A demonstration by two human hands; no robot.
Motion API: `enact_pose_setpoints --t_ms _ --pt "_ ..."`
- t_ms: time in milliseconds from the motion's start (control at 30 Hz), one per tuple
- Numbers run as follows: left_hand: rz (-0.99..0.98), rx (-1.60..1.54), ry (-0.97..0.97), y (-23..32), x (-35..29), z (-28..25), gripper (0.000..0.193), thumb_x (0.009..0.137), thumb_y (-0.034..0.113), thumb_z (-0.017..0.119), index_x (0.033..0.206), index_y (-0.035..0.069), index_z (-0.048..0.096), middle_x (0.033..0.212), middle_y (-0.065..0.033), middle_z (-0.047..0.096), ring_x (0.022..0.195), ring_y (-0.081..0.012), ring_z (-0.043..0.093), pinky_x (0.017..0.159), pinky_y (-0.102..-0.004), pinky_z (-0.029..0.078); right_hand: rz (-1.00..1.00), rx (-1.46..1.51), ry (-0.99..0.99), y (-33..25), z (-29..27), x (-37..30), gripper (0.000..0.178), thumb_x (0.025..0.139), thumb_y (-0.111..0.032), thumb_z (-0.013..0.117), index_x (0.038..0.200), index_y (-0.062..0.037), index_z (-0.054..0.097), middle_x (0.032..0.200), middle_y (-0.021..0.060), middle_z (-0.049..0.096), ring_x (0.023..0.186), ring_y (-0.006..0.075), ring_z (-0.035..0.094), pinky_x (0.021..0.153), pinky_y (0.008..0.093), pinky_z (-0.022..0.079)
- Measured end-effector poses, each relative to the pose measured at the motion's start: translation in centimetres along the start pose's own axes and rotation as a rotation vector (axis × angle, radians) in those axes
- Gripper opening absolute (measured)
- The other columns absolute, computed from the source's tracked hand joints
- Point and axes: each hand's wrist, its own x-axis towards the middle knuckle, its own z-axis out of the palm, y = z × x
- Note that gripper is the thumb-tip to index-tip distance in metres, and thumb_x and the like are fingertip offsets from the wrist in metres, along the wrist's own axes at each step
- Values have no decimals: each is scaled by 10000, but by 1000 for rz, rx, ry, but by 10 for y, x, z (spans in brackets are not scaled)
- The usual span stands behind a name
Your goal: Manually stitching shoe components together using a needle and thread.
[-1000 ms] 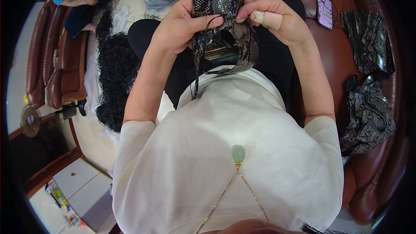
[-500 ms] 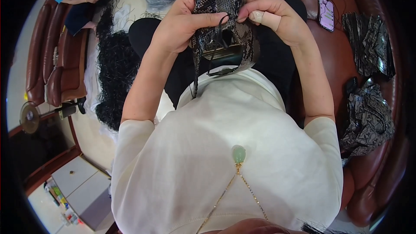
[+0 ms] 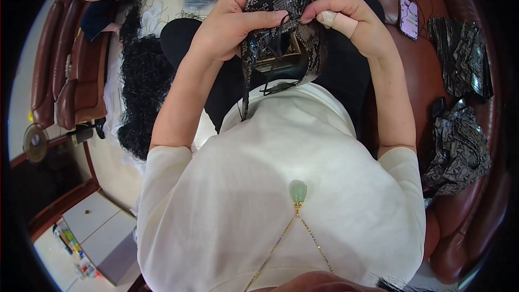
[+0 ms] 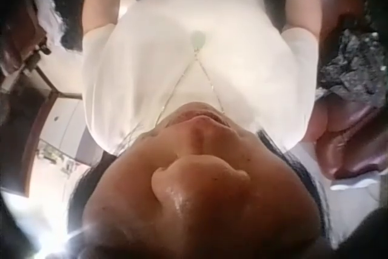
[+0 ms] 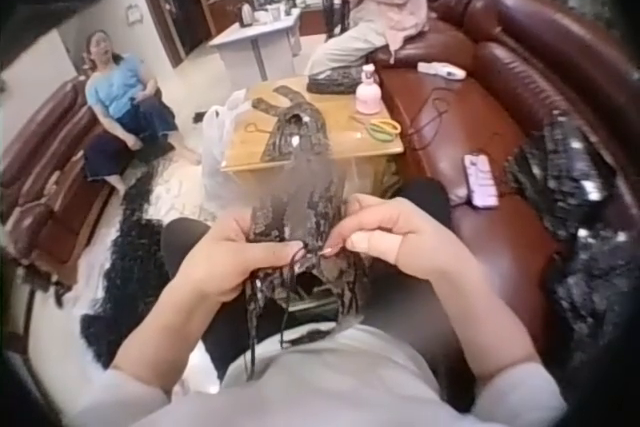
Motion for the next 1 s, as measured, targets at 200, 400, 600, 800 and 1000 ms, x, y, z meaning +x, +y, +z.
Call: enact_pose_setpoints --t_ms 200,400,600,800,1000 --pt "7 7 -95 -2 0 -5 209 803 -47 667 1011 -34 666 943 -107 714 779 -143 677 709 -211 543 -11 164 -45 19 -1 4 198 872 -88 543 919 20 702 847 19 471 765 117 418 688 216 319" --pt "27 36 -88 -5 0 -6 255 773 -63 692 1025 -36 659 948 -105 713 785 -143 675 723 -216 544 -40 263 -70 28 -2 2 184 878 -47 537 924 3 708 929 7 573 743 84 475 634 175 337" --pt "66 95 -102 -5 -2 -7 249 711 -16 768 947 -12 689 878 -70 713 738 -107 645 686 -195 519 -29 229 -1 22 7 -3 207 865 -94 536 915 34 691 843 19 475 753 100 407 654 205 311" --pt "102 94 -102 -2 -7 -2 290 665 -45 775 940 -15 687 874 -66 711 734 -108 643 690 -198 522 -63 99 7 16 7 -4 211 872 -100 534 918 34 690 838 17 465 753 97 403 658 202 307" --pt "112 177 -101 -8 -8 -6 385 665 -119 742 1027 -32 646 941 -106 712 776 -160 673 717 -235 556 -85 170 -29 22 9 -3 211 873 -103 539 912 38 691 836 20 455 757 103 404 661 200 305"
